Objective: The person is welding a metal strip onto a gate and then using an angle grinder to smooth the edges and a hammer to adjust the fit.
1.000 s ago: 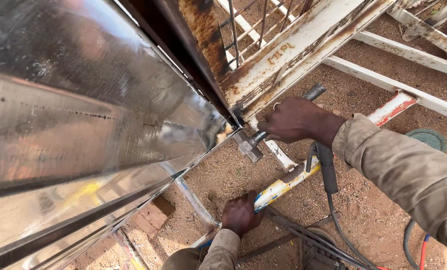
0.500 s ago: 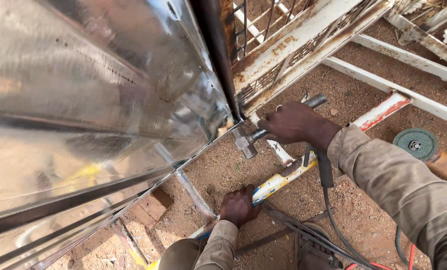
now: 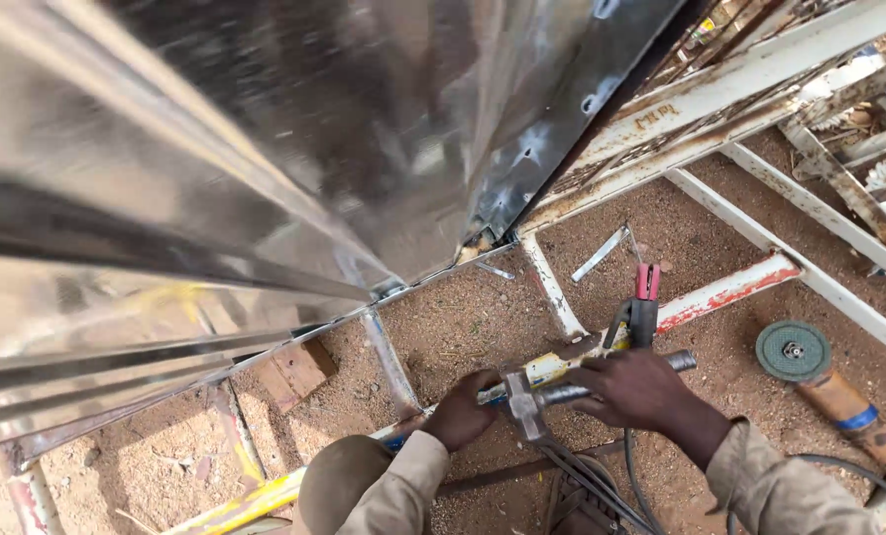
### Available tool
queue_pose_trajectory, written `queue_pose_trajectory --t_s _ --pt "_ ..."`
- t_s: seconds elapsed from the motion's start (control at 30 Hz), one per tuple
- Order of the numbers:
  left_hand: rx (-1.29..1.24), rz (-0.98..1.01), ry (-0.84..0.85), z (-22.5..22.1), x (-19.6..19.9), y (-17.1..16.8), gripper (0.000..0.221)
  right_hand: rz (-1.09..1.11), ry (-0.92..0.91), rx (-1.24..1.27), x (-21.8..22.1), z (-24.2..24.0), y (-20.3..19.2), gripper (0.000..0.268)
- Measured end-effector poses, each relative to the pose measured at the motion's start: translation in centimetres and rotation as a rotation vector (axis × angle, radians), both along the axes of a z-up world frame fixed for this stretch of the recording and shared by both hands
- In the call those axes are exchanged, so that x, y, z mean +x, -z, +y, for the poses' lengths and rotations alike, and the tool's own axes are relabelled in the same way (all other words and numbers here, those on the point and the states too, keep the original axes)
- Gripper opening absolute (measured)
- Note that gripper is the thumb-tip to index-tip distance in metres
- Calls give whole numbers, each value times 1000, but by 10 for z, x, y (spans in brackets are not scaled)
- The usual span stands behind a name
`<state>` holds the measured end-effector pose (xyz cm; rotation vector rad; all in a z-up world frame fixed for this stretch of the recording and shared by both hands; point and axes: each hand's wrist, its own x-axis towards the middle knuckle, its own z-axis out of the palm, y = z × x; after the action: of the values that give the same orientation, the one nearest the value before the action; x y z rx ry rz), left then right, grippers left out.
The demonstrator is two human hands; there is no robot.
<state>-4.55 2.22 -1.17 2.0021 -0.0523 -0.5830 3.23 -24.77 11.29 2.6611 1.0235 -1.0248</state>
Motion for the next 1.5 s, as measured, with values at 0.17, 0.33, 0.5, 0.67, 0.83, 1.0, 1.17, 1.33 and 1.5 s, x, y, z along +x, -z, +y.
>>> queue_pose_trajectory --t_s 0.17,0.33,0.5,0.67,0.83,1.0,1.17,1.33,1.5 --pt "-902 644 -241 -19 -40 -56 51 -143 -14 443 -31 -22 25 43" --pt "-1316 738 -590 -35 -39 -100 32 -344 -188 721 -20 19 -33 42" --pt "-1649 700 -1093 -50 -53 -92 15 -605 306 657 -25 -27 -15 35" --pt "-1656 499 -1474 -58 -26 -74 13 -358 1141 379 -60 -84 56 52" --pt "-1663 356 -1482 -79 -2 -59 14 -8 1303 733 -53 -92 97 49" --pt "-1693 357 -1562 -98 9 -60 12 200 1383 879 -33 -127 151 40" --pt "-1874 317 -1586 -113 8 -31 13 177 1476 965 -25 -105 70 34" --pt "-1923 307 -1571 -123 9 -13 17 133 1279 850 -10 -147 -22 30" --pt "-1930 335 -1562 -122 14 -22 40 247 1254 1030 2 -154 -86 34"
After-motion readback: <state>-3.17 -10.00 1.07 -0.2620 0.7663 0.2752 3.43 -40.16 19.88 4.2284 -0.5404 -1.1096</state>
